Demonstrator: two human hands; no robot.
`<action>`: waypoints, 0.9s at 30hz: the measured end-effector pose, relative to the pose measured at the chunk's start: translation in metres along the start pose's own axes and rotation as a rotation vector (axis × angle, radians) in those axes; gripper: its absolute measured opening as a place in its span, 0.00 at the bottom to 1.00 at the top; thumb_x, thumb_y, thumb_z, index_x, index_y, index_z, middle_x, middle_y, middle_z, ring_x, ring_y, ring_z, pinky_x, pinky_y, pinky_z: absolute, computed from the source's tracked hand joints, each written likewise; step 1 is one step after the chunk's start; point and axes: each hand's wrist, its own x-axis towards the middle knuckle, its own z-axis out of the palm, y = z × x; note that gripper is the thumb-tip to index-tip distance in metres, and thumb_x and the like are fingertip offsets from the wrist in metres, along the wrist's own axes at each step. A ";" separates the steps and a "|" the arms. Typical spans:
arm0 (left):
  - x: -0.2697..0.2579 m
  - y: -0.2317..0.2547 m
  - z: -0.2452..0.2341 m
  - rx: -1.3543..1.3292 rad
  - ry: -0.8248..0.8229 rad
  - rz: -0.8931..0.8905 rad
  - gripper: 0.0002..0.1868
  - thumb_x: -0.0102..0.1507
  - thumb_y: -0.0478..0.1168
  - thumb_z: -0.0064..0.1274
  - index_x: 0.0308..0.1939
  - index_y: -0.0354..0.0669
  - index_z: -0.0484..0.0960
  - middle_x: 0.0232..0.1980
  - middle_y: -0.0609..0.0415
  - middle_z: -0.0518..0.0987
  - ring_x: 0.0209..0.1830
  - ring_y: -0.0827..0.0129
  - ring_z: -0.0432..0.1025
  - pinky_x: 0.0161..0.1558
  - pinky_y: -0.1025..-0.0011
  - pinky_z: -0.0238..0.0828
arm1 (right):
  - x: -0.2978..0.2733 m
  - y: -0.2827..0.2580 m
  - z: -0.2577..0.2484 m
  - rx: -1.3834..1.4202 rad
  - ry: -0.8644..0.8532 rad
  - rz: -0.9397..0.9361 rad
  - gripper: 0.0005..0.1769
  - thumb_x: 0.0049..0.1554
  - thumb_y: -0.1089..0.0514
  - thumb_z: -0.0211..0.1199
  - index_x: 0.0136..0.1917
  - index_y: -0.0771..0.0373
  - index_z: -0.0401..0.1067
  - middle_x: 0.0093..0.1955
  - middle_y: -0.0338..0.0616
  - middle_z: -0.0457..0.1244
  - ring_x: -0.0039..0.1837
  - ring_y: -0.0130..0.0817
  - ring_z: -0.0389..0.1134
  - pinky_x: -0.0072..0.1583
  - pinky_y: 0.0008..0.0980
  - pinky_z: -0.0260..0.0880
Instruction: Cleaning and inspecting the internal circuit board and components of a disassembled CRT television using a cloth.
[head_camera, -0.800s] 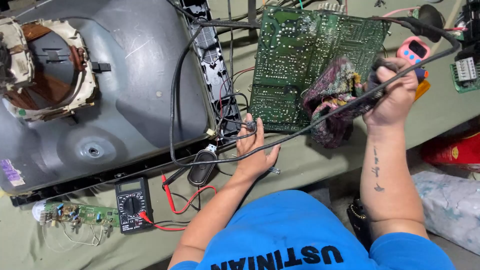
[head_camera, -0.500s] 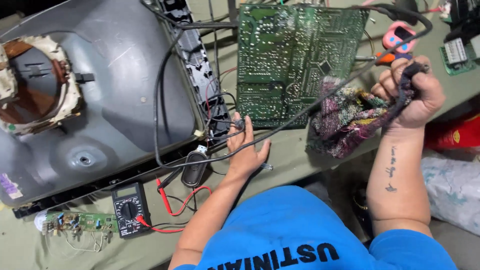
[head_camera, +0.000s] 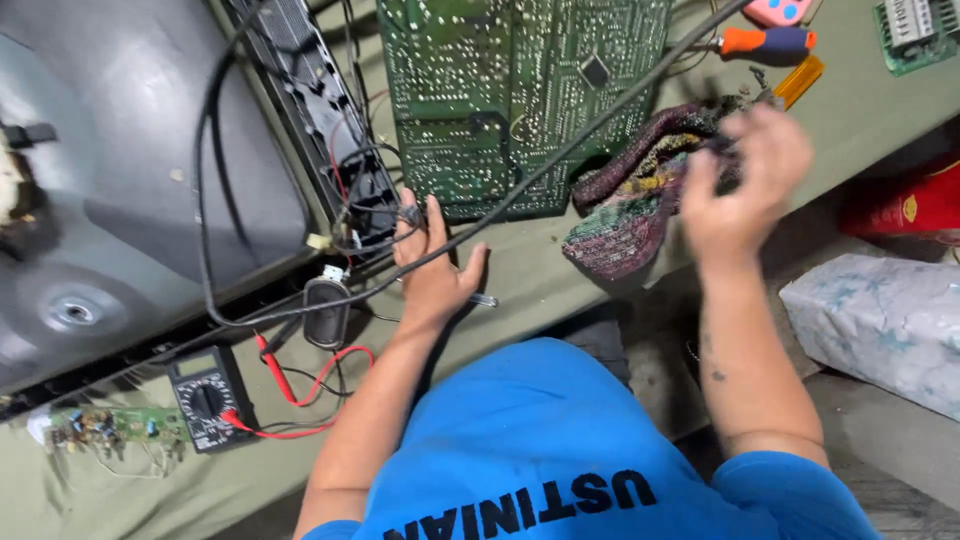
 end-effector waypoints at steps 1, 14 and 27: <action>0.001 0.002 -0.001 0.003 -0.007 -0.015 0.52 0.63 0.61 0.59 0.82 0.43 0.51 0.84 0.33 0.41 0.85 0.38 0.43 0.75 0.44 0.51 | -0.016 0.003 0.008 0.008 -0.014 0.003 0.12 0.63 0.61 0.61 0.53 0.75 0.73 0.63 0.56 0.60 0.69 0.49 0.59 0.71 0.53 0.63; 0.004 0.001 0.001 0.001 0.210 0.079 0.49 0.57 0.52 0.72 0.77 0.40 0.67 0.82 0.36 0.53 0.77 0.38 0.57 0.71 0.49 0.53 | -0.067 -0.004 0.039 0.267 -0.605 -0.035 0.15 0.57 0.40 0.68 0.55 0.44 0.79 0.50 0.27 0.70 0.53 0.36 0.71 0.57 0.38 0.66; 0.006 -0.002 0.001 -0.037 0.262 0.116 0.45 0.60 0.50 0.70 0.77 0.41 0.67 0.81 0.37 0.56 0.77 0.40 0.58 0.71 0.50 0.55 | -0.038 -0.013 0.041 0.198 -0.785 -0.084 0.20 0.60 0.39 0.60 0.64 0.38 0.78 0.39 0.24 0.67 0.42 0.27 0.71 0.46 0.24 0.70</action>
